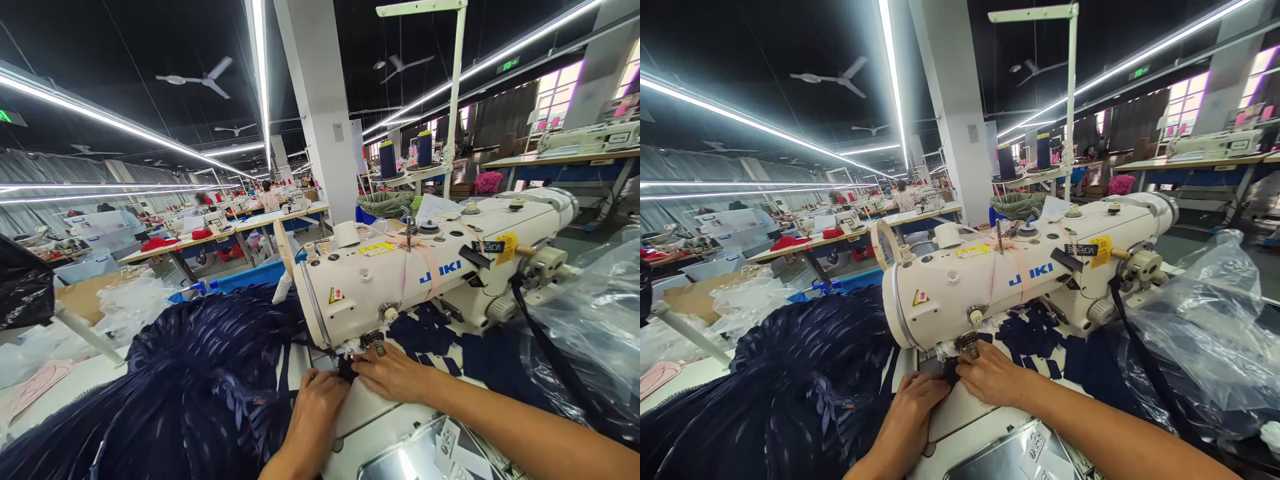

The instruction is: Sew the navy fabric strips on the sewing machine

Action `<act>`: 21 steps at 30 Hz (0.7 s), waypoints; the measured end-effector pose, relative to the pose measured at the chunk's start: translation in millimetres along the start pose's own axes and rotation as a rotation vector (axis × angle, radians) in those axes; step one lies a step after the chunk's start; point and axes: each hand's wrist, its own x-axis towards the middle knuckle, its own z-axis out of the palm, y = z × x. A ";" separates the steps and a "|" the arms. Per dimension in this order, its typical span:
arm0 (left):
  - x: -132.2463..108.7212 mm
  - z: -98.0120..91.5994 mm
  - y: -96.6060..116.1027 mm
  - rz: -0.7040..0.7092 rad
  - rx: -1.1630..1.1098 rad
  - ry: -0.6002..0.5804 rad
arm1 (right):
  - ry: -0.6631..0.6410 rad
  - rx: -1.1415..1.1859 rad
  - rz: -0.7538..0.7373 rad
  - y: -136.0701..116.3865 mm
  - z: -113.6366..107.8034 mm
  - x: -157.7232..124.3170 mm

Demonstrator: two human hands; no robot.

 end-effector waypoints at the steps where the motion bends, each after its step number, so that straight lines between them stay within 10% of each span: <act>1: 1.3 -5.1 -2.0 -0.028 -0.035 0.004 | 0.009 0.034 -0.004 -1.3 0.2 -0.7; 13: 4.3 2.9 -1.5 -0.078 0.056 0.026 | 0.116 0.420 0.050 12.3 24.1 -3.5; 21: 2.7 5.1 -4.7 -0.020 0.135 -0.046 | 0.123 0.175 -0.106 11.4 20.0 -5.2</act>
